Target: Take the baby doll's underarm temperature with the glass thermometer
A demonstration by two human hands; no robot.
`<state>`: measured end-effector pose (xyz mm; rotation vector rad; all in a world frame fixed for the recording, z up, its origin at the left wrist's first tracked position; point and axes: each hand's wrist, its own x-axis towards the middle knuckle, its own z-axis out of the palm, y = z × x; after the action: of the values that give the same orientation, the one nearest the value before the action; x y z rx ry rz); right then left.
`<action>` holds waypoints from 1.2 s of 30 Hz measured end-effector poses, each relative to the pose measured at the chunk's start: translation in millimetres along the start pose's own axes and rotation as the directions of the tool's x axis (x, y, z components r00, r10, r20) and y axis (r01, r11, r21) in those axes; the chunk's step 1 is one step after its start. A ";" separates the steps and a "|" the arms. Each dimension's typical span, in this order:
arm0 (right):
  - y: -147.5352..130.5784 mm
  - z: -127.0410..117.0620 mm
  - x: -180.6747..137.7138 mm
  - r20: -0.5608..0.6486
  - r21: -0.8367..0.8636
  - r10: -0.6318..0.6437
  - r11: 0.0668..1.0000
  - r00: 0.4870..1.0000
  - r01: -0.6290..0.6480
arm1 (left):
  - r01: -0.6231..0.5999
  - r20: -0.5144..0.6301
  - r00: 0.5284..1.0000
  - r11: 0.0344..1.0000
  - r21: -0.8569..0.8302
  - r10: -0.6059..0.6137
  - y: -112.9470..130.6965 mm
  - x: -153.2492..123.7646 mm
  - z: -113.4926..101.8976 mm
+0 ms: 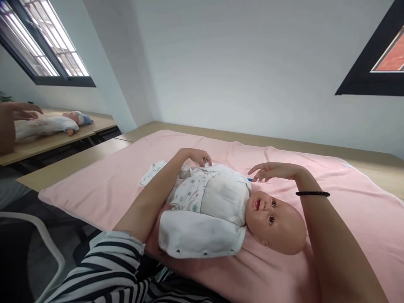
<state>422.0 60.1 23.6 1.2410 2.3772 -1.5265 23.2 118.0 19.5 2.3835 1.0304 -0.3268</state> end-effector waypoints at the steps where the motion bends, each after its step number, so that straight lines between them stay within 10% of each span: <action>1: -2.3 2.3 2.0 0.049 0.009 -0.027 1.000 0.998 0.026 | 0.002 -0.001 1.000 1.000 -0.004 -0.002 0.6 -0.2 -0.3; 18: -14.9 7.8 5.9 0.148 -0.075 -0.215 0.971 0.965 0.228 | 0.005 -0.125 0.992 1.000 -0.017 -0.007 10.1 -26.4 -14.3; 29: -30.4 2.4 -15.4 0.162 -0.091 -0.391 0.908 0.906 0.409 | -0.029 -0.231 0.973 0.998 -0.054 0.015 38.5 -94.4 -36.0; 36: -57.4 10.2 -21.7 0.278 -0.158 -0.374 0.890 0.885 0.427 | 0.025 -0.101 0.994 0.999 -0.030 -0.028 59.7 -135.6 -41.0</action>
<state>396.0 28.5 70.5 0.4995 2.6513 -1.3563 -24.9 23.8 131.1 2.3835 1.1064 -0.2005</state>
